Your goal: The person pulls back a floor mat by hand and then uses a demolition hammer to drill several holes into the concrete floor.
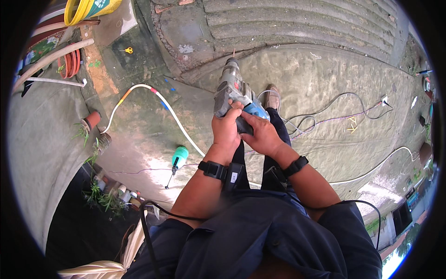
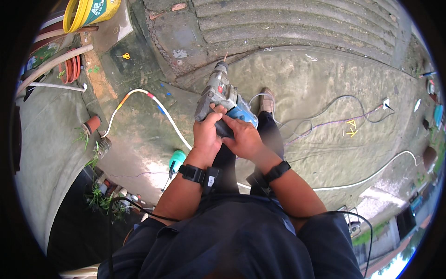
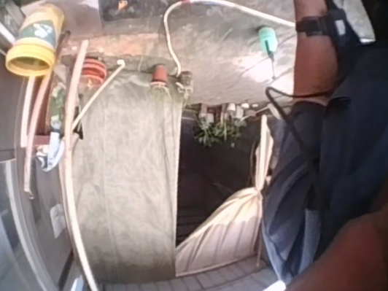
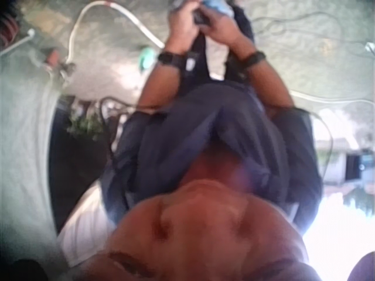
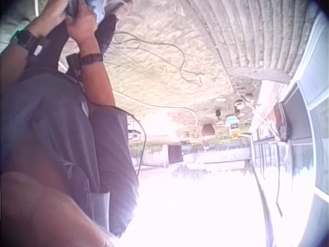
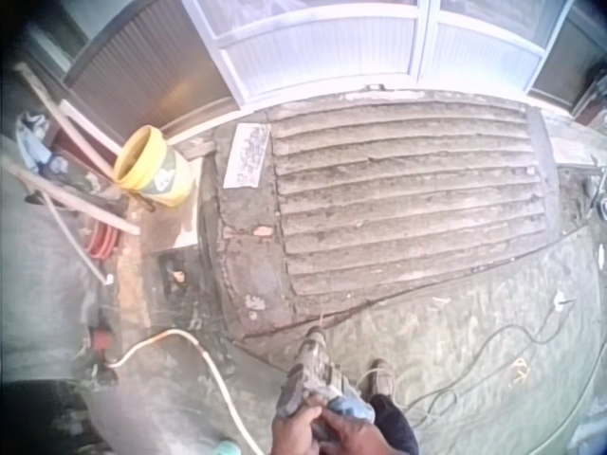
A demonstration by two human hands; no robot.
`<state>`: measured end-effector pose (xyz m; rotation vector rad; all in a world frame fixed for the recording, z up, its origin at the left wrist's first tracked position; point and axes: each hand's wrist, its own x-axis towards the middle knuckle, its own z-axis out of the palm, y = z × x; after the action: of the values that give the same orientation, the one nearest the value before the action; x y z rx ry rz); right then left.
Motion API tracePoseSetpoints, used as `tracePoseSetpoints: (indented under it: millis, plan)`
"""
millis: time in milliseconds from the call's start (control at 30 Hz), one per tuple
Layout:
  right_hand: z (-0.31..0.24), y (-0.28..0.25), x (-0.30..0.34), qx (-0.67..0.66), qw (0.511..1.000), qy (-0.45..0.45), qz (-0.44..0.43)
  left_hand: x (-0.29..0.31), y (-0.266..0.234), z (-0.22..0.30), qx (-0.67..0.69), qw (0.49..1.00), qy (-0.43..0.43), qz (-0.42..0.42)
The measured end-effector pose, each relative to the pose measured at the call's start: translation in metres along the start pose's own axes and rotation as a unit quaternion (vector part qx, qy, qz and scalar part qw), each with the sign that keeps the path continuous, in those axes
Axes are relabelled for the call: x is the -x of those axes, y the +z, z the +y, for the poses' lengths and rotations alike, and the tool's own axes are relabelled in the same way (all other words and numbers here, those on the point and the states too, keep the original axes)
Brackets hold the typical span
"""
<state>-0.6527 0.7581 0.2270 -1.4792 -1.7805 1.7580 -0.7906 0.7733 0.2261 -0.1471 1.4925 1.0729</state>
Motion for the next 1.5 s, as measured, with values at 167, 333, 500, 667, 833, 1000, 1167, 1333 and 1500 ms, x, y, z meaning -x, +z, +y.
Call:
tracePoseSetpoints:
  millis: [167, 333, 500, 667, 833, 1000, 1167, 1333, 1500]
  plan:
    - [0.000, -0.003, -0.005, -0.018, 1.000, -0.001, 0.006, -0.006, 0.004, 0.001, -0.010, 1.000, 0.000, 0.009]
    - [-0.001, -0.005, -0.008, -0.010, 1.000, 0.003, 0.008, -0.006, 0.009, 0.004, -0.013, 1.000, 0.000, 0.016]
    - [-0.001, -0.007, -0.011, -0.017, 1.000, 0.010, 0.002, -0.011, 0.009, 0.005, -0.016, 1.000, -0.003, 0.016]
    - [-0.002, -0.008, -0.016, -0.039, 0.999, 0.026, 0.005, -0.014, 0.013, 0.007, -0.018, 1.000, -0.007, 0.017]
    - [-0.004, -0.011, -0.019, -0.046, 0.999, 0.024, 0.008, -0.014, 0.018, 0.011, -0.037, 0.999, -0.007, 0.018]
    - [-0.003, -0.009, -0.020, -0.054, 0.997, 0.046, 0.009, -0.020, 0.018, 0.012, -0.059, 0.998, -0.005, 0.016]
    - [-0.010, -0.010, -0.029, -0.147, 0.985, 0.087, 0.030, -0.031, 0.030, 0.018, -0.122, 0.992, 0.028, 0.007]
    - [-0.004, 0.000, -0.039, -0.174, 0.979, 0.091, 0.050, -0.043, 0.040, 0.030, -0.176, 0.984, 0.010, 0.024]
    - [-0.011, 0.001, -0.043, -0.182, 0.977, 0.099, 0.058, -0.043, 0.045, 0.040, -0.194, 0.980, 0.004, 0.031]
